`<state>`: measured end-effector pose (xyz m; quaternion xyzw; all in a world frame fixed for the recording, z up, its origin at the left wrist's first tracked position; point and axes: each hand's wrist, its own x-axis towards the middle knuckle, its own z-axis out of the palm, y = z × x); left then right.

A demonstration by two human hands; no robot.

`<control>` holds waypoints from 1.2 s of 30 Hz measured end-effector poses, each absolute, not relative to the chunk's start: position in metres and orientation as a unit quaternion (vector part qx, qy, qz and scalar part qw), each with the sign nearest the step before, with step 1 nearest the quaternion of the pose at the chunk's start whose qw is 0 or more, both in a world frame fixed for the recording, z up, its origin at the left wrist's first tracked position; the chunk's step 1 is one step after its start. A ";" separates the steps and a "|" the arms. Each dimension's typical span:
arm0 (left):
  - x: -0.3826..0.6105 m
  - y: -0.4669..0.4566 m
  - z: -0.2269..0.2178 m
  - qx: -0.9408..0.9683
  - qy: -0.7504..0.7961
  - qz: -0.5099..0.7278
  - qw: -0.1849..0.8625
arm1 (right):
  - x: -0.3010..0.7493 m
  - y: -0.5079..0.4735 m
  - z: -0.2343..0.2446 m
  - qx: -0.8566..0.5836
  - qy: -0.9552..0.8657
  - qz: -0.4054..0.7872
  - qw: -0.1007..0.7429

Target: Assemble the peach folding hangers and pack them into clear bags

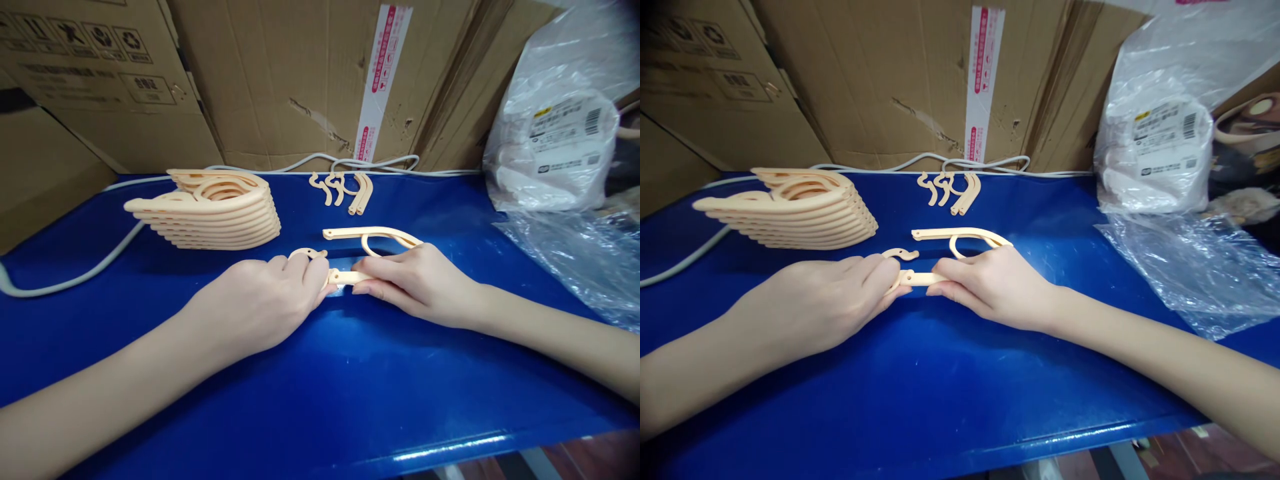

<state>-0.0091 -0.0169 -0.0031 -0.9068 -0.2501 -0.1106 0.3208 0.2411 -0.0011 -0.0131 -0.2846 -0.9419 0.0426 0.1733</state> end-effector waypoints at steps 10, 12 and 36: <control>-0.009 -0.019 -0.003 -0.888 -0.237 -0.133 0.370 | 0.241 0.000 -0.008 -0.261 -0.945 0.094 0.171; -0.010 -0.018 -0.004 -0.887 -0.235 -0.148 0.368 | 0.242 0.001 -0.008 -0.261 -0.946 0.089 0.172; -0.010 -0.018 -0.008 -0.900 -0.225 -0.215 0.305 | 0.245 0.006 -0.009 -0.260 -0.951 0.077 0.148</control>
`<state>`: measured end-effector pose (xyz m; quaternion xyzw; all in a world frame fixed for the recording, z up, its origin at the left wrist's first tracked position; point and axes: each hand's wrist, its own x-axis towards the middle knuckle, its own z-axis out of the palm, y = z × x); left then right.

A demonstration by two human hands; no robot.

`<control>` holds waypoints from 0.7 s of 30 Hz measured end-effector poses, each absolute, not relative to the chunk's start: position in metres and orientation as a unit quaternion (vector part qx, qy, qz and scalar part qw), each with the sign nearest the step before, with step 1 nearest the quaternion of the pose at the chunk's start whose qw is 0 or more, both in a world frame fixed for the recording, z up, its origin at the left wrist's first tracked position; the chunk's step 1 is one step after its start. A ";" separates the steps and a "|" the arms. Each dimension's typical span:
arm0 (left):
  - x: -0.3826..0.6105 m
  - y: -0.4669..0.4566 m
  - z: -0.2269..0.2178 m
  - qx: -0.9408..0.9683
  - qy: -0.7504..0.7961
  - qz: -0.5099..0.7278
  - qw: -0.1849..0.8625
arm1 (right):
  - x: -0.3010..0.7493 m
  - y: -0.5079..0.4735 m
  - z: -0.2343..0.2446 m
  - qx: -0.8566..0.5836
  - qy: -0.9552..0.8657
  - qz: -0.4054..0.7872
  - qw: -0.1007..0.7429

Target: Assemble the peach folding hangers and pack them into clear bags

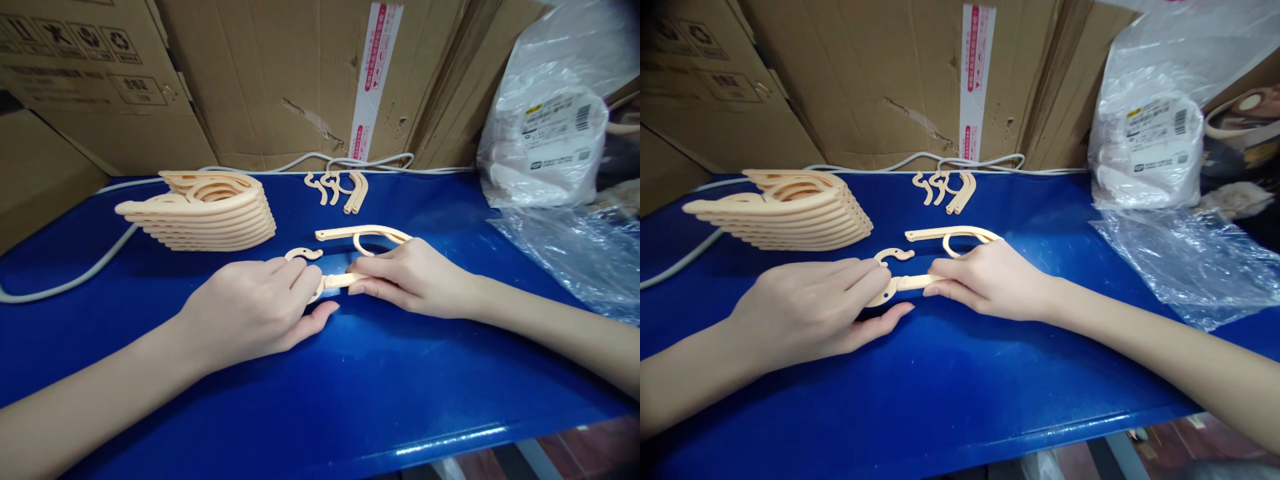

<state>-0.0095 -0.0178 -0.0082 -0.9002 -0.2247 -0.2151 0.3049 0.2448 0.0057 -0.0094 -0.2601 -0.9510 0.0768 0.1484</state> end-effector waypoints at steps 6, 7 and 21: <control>-0.009 -0.017 -0.007 -0.901 -0.222 -0.219 0.301 | 0.246 0.006 -0.009 -0.267 -0.952 0.069 0.135; -0.009 -0.017 -0.007 -0.902 -0.224 -0.218 0.299 | 0.246 0.006 -0.010 -0.267 -0.952 0.067 0.135; -0.012 -0.016 -0.005 -0.902 -0.264 -0.214 0.265 | 0.251 0.002 -0.005 -0.253 -0.938 -0.053 0.233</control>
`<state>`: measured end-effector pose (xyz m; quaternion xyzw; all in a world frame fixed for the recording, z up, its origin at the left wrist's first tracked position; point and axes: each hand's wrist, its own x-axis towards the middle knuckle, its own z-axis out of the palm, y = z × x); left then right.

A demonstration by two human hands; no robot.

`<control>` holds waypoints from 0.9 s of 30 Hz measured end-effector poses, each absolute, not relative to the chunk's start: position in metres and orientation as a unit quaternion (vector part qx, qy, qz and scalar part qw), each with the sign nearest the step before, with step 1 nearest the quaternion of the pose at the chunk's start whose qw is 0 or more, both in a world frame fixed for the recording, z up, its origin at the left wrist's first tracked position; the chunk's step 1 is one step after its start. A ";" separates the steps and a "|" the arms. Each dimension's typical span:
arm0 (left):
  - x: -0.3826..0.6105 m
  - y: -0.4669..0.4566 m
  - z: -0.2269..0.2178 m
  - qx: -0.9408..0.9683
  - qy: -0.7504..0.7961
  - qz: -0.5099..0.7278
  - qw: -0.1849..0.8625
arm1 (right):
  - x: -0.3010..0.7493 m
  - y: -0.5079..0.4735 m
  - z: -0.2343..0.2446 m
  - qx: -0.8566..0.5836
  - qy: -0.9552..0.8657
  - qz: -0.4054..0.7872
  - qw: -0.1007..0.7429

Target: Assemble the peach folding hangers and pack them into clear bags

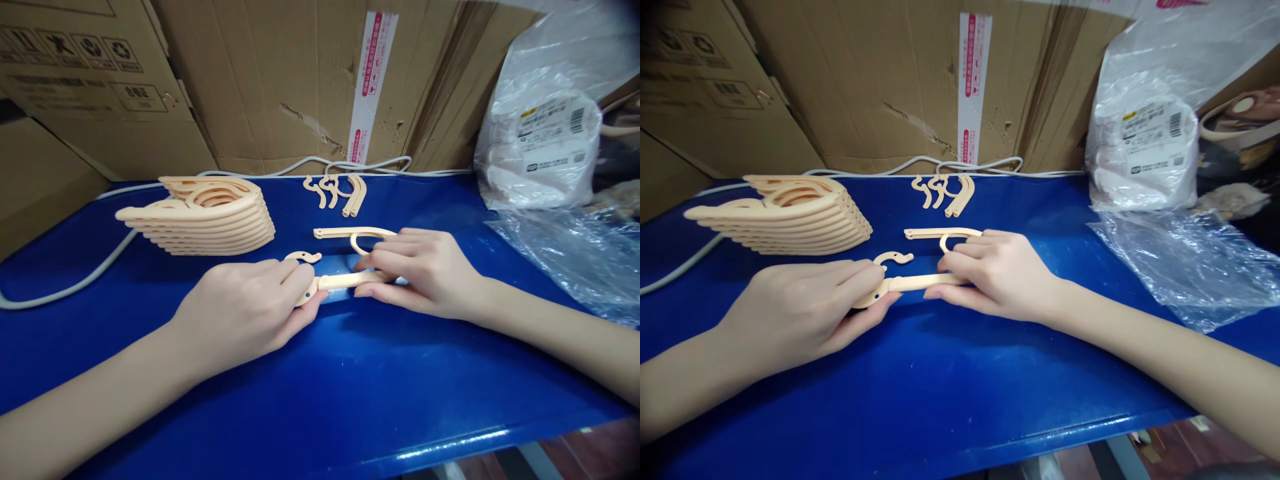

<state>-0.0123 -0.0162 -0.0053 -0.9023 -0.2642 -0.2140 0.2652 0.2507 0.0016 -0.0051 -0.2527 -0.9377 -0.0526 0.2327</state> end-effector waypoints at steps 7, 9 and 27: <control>-0.018 -0.017 0.003 -0.874 -0.304 -0.224 0.307 | 0.261 0.008 0.005 -0.384 -0.878 -0.074 0.276; -0.018 -0.017 0.003 -0.869 -0.309 -0.227 0.313 | 0.263 0.012 0.003 -0.419 -0.866 -0.056 0.268; -0.016 -0.014 -0.003 -0.954 -0.162 -0.222 0.121 | 0.260 0.016 -0.009 -0.388 -0.884 0.014 0.263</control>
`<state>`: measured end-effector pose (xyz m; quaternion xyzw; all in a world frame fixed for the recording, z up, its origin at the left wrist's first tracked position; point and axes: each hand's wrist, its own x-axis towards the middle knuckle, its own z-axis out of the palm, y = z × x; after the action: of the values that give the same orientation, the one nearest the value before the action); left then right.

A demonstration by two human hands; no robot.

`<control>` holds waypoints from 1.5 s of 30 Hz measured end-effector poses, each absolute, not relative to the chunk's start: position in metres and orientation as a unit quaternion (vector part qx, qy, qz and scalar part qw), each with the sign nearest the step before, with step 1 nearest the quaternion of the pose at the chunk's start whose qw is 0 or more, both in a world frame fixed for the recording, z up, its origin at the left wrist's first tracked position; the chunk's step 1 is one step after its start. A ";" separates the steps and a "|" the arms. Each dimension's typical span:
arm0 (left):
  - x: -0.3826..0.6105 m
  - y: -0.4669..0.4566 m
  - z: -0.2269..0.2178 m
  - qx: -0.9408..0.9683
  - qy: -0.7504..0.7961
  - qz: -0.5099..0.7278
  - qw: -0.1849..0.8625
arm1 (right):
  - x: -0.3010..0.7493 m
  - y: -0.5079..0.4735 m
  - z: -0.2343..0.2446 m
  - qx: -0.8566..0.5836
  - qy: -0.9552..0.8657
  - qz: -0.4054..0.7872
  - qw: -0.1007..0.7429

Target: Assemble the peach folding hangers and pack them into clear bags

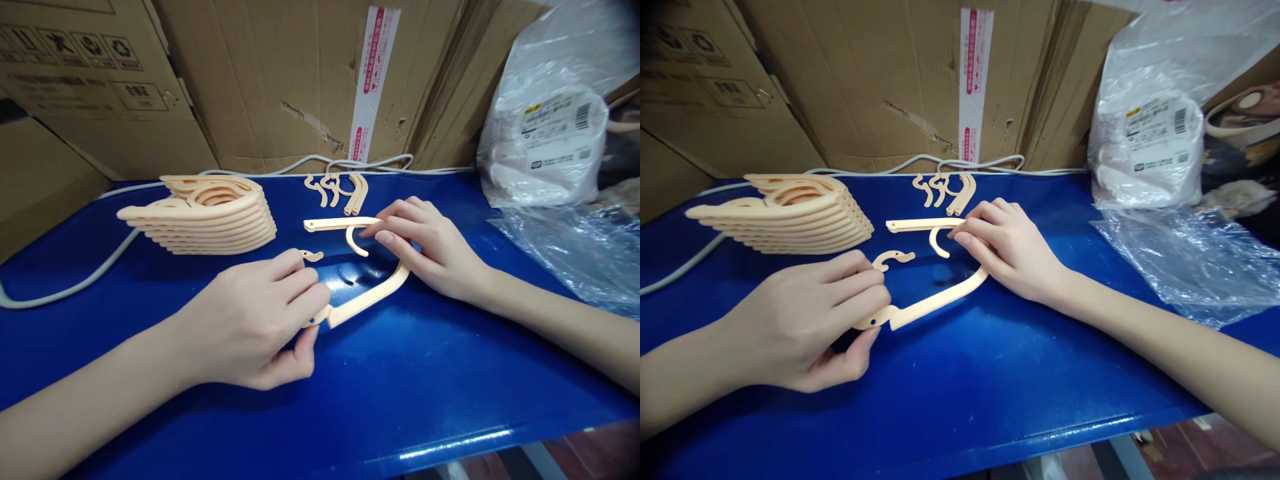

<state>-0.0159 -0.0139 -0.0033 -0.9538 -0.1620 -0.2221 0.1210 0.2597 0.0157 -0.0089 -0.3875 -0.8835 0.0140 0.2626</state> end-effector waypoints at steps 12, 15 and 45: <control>-0.019 -0.011 -0.011 -0.957 -0.171 -0.198 0.125 | 0.258 0.016 -0.016 -0.407 -0.879 -0.003 0.247; -0.020 -0.010 -0.014 -0.962 -0.172 -0.180 0.111 | 0.258 0.017 -0.018 -0.416 -0.872 -0.005 0.259; -0.016 -0.011 -0.010 -0.959 -0.153 -0.207 0.115 | 0.259 0.018 -0.022 -0.435 -0.862 0.005 0.259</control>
<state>-0.0162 -0.0111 -0.0101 -0.9594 -0.1533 -0.2070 0.1152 0.2591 0.0183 -0.0223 -0.4351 -0.8624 0.0053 0.2586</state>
